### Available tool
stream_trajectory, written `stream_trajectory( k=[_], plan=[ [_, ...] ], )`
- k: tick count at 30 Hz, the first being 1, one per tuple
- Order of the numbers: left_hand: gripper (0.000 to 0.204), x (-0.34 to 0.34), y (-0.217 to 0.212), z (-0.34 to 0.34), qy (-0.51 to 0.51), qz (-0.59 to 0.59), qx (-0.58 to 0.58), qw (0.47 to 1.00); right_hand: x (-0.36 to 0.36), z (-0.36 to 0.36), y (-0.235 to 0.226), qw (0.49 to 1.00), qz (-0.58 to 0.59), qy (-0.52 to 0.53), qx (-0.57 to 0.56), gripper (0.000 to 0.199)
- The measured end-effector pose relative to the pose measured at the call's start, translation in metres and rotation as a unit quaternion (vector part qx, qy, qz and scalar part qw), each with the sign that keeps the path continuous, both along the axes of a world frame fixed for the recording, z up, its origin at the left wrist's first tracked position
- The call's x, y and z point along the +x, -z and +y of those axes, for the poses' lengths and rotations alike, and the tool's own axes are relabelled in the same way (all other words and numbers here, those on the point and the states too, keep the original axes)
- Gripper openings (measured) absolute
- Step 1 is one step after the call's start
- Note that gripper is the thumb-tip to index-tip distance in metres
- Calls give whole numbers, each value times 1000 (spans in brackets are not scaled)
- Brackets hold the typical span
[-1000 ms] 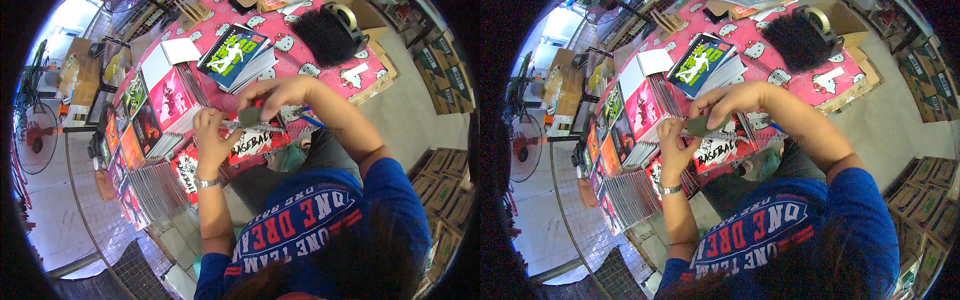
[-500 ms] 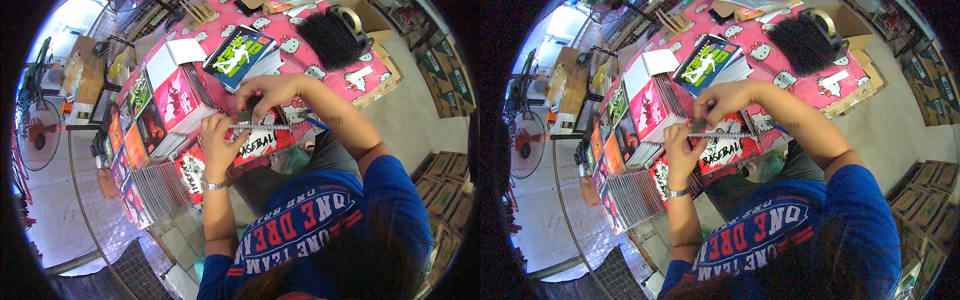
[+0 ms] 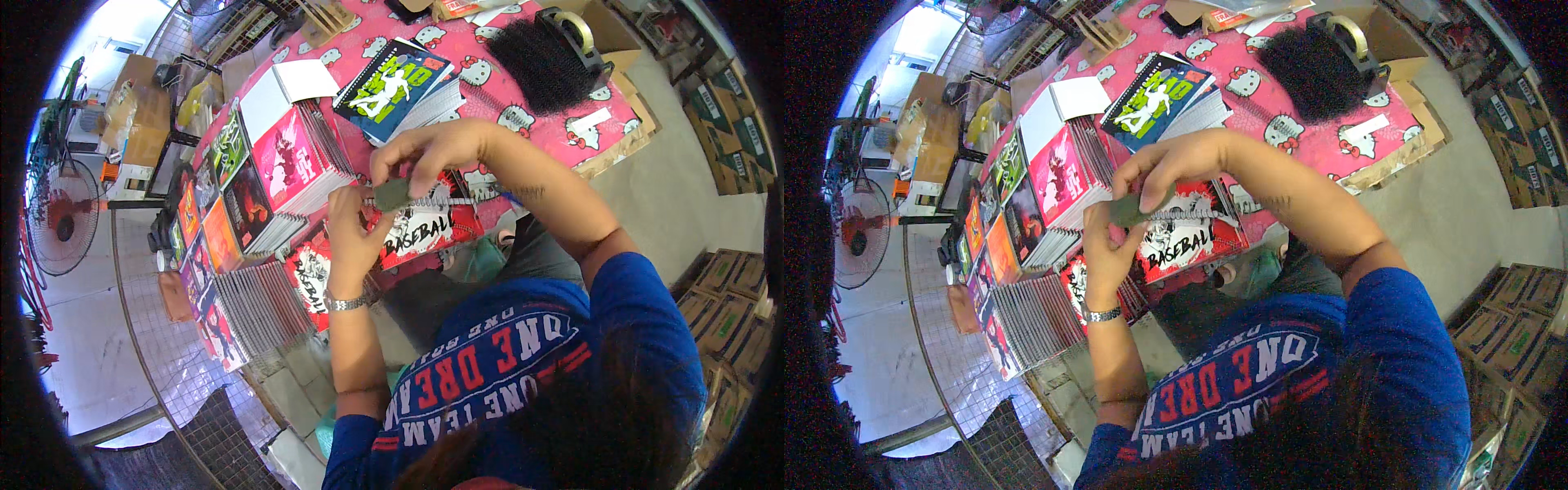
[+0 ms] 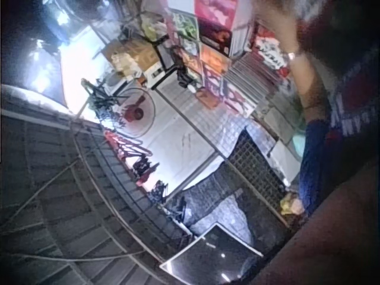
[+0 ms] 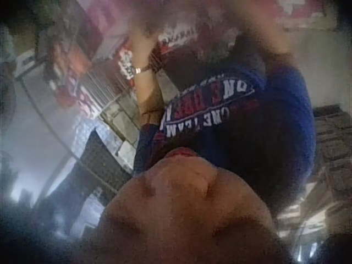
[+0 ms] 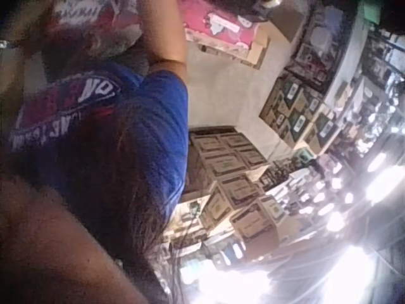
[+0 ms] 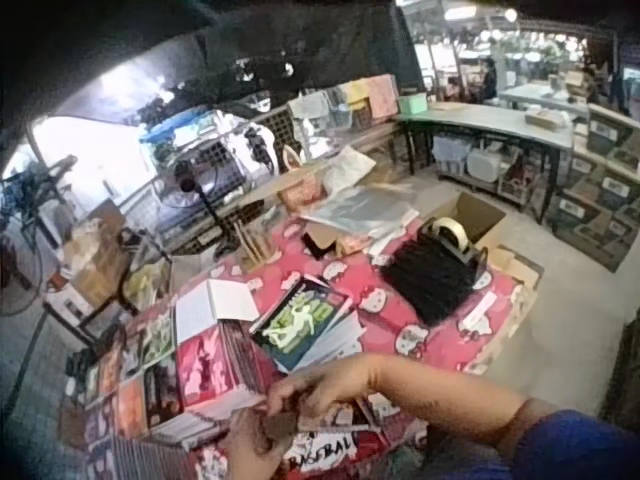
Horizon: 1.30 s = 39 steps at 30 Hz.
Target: The person inserts a metal spiral coil into the punched holes of a notebook cover and pages, using a blue tool to crimp the ends of the coil.
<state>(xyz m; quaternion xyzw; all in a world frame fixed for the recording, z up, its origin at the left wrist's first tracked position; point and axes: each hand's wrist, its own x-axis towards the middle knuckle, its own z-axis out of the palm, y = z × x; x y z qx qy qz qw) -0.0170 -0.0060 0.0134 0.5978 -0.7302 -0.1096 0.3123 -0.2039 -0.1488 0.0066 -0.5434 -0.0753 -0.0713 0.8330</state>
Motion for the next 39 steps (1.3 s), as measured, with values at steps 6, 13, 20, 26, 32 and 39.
stream_trajectory(
  k=[6,13,20,26,32,39],
  plan=[
    [27,11,1,1,4,15,9,1000,14,-3,0,999,12,9,-32,47],
    [30,34,5,-3,3,28,13,1000,25,-10,6,989,49,45,-130,45],
    [24,37,9,-12,-16,61,70,996,25,-13,5,995,50,34,-74,48],
    [20,47,25,-21,12,209,92,974,24,-17,9,991,52,56,-106,41],
    [20,41,26,-22,32,351,115,929,25,-17,10,987,72,50,-138,39],
    [20,29,23,-19,-12,350,140,926,8,-19,30,958,134,145,-206,41]
  ],
)
